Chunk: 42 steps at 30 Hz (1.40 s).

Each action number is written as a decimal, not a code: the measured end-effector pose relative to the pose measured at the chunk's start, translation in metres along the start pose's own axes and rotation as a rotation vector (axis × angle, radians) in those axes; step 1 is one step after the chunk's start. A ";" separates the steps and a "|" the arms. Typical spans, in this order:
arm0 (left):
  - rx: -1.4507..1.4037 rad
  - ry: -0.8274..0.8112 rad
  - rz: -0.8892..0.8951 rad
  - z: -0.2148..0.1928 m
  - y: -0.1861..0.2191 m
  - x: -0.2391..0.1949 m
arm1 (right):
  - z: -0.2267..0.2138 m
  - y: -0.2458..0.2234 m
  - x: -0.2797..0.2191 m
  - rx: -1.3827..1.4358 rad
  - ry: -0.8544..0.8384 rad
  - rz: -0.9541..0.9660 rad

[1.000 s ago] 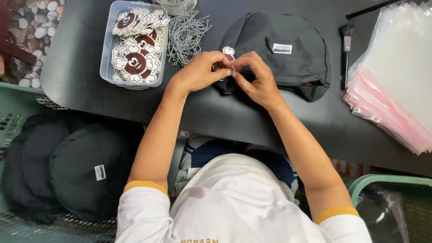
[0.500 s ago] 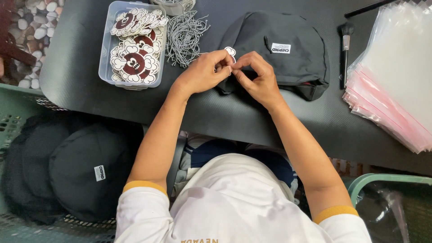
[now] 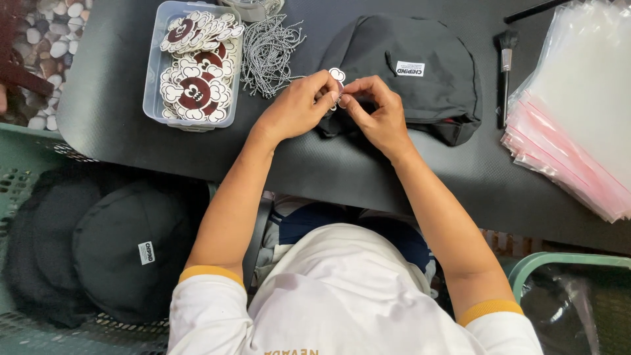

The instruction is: The person assembles a keychain by attaching a metal chain to a black bag and then adding a decorative bear-shaped charm. They use a brush to clean the bag and then place the finished item into a clear plastic bag.

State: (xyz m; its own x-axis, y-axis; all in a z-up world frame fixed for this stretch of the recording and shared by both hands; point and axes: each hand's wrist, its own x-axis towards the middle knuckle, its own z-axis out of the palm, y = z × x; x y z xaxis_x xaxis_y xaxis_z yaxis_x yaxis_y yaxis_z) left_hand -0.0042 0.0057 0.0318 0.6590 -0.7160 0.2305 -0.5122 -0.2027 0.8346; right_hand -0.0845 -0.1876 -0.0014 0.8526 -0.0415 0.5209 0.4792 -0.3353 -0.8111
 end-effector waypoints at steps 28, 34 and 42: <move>0.136 0.114 -0.053 0.012 -0.016 -0.003 | 0.001 0.004 -0.002 -0.098 0.079 -0.027; 0.181 0.141 -0.043 0.016 -0.014 -0.002 | 0.000 0.000 -0.001 -0.170 0.087 -0.053; 0.603 0.325 -0.139 0.012 -0.020 -0.007 | -0.003 -0.027 0.006 -0.329 0.092 0.338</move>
State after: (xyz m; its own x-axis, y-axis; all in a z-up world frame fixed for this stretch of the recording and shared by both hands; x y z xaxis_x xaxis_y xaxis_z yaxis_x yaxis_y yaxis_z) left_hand -0.0053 0.0064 0.0075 0.8239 -0.4391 0.3582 -0.5653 -0.6811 0.4654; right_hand -0.0933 -0.1817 0.0248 0.9202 -0.2778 0.2757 0.0741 -0.5679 -0.8197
